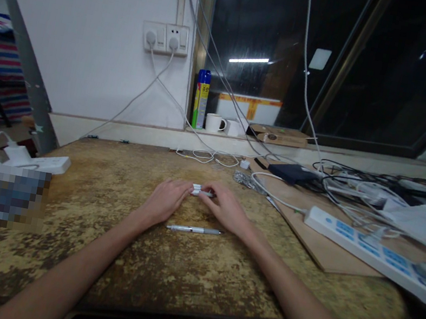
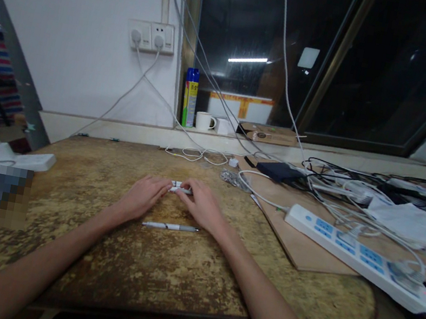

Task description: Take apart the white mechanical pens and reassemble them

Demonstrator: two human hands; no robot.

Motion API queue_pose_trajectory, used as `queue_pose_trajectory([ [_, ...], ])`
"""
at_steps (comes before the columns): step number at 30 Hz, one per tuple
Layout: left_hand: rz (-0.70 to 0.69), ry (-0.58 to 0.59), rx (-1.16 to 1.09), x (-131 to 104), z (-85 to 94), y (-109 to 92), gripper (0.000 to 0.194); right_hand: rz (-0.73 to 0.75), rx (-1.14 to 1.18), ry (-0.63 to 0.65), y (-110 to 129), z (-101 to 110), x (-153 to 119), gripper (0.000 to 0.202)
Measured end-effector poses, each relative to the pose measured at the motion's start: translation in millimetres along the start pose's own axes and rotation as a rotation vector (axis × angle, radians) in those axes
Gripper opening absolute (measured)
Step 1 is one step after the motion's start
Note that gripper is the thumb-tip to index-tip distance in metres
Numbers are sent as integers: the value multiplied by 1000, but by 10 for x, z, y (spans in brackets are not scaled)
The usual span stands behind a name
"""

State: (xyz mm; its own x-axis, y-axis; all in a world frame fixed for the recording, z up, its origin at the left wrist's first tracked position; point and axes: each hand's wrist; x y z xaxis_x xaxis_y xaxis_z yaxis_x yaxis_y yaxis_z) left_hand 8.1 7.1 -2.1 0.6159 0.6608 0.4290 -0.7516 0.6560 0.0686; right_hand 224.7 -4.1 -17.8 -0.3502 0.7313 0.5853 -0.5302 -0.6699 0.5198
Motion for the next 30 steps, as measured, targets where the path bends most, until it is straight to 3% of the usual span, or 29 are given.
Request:
queue_pose_trajectory([
  [3, 0, 8, 4, 0, 8, -5, 37, -53, 70, 40, -17, -15, 8, 23],
  [6, 0, 15, 10, 1, 12, -10, 36, -13, 150, -2, -16, -23, 15, 15],
  [12, -6, 13, -11, 3, 54, -32, 34, -119, 206, 29, 34, -11, 25, 30],
  [16, 10, 32, -12, -3, 81, -35, 34, -39, 277, -32, 41, -27, 33, 20],
  [21, 10, 32, -4, 2, 91, -29, 35, -138, 294, -13, 37, -46, 43, 24],
  [26, 12, 30, -45, -3, 92, -26, 35, -70, 379, -53, 13, -41, 56, 21],
  [30, 34, -7, -93, -11, 72, -25, 36, -155, 413, -34, 7, -34, 54, 26],
])
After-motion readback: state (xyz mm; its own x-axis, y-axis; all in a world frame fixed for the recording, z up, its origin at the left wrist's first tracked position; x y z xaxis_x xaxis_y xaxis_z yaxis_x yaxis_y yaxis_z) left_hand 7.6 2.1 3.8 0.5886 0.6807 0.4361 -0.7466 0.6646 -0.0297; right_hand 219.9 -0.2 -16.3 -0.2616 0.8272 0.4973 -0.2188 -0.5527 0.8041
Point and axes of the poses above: each hand's wrist, its own x-axis towards the middle knuckle, its own z-axis out of the back of the hand, y = z × x, and after that the axes turned 5 degrees about x, right-handed
